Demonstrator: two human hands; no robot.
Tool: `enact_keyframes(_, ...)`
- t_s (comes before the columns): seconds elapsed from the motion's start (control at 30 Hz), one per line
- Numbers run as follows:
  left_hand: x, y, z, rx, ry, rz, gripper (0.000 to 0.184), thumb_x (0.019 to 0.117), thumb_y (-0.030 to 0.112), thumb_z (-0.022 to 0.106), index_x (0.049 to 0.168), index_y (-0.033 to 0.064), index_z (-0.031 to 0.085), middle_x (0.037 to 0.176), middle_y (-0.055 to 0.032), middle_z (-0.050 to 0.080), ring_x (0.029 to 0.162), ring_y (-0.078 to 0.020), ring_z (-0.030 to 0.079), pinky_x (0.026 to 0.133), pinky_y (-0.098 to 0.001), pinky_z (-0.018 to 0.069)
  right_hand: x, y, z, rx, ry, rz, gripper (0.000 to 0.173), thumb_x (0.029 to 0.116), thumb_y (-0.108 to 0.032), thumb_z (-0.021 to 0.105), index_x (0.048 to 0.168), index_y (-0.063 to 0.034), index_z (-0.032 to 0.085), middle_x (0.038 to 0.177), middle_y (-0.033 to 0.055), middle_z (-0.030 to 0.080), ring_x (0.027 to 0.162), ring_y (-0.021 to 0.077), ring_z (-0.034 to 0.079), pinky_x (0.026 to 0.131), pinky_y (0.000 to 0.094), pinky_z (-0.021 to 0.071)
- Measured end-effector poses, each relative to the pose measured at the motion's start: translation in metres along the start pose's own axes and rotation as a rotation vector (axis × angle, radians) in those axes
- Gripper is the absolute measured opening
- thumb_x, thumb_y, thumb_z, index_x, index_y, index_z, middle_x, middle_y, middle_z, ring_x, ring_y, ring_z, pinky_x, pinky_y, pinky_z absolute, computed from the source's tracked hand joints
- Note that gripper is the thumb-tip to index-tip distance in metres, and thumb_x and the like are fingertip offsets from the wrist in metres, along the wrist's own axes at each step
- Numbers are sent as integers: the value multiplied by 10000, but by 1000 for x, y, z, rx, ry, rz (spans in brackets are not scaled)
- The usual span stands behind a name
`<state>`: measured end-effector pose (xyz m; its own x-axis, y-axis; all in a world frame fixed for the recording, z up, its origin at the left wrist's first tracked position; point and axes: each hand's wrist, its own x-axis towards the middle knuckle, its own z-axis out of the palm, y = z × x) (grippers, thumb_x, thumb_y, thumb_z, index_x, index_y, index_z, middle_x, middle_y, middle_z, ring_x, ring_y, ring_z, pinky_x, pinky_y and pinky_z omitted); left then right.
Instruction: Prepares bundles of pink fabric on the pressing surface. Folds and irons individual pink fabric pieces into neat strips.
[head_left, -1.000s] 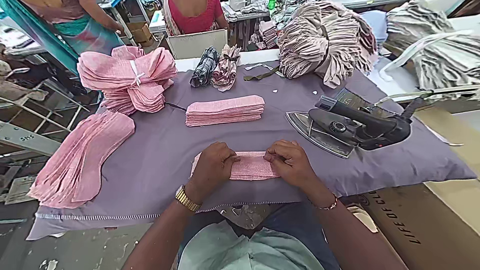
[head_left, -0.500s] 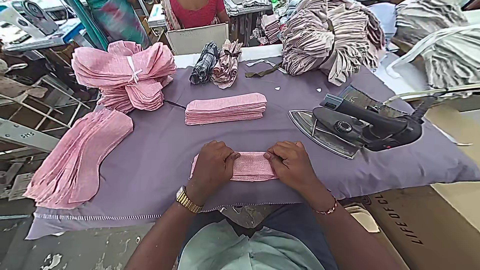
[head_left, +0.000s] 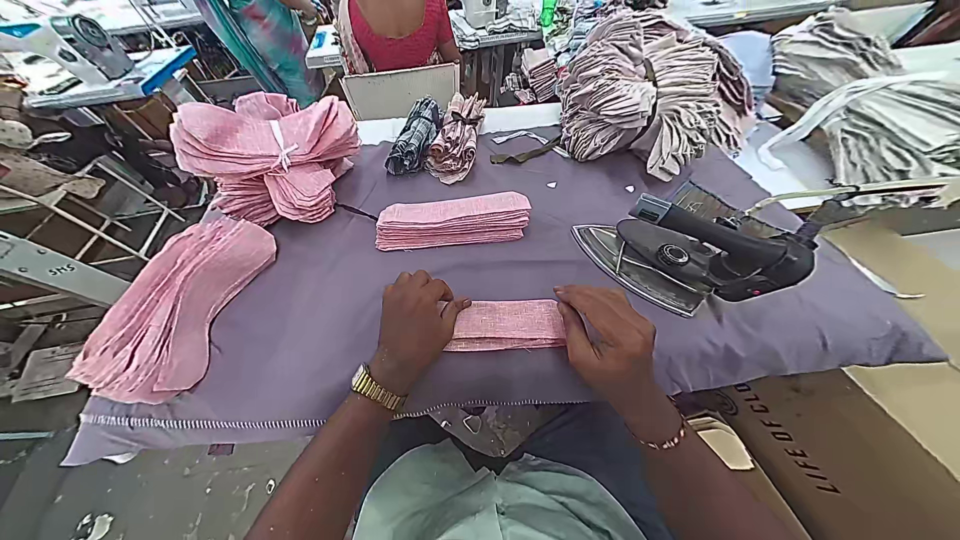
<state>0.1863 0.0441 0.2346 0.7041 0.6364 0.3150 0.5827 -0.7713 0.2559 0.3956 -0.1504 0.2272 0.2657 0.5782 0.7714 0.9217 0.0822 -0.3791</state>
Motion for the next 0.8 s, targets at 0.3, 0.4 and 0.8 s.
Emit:
enact_keyframes(0.3,5,-14,-3,-159,-72,3,302,979,454,631,990,188,772,925,-3,700,946,-187,657,882,-418,535,-34,-14,1,-184,-255,68,365,1070,-301,454,1187,-193,782,1294,-51,728,1245,108,654,1132,580,361)
enact_keyframes(0.4,-2,-35,-13,-184,-10,149,179,988,257,615,1039,194,774,992,-9,703,995,-181,647,913,-398,533,-25,-5,-7,-66,-301,96,345,1063,-321,476,1138,-217,796,1238,-72,751,1205,83,672,1099,592,380)
enact_keyframes(0.8,-48,-68,-37,-268,15,256,321,1028,355,555,1196,166,754,1217,23,733,1169,-85,662,1032,-354,544,-19,19,-21,247,-377,172,250,989,-254,633,1174,-228,800,1230,-107,748,1146,-2,673,1079,463,436)
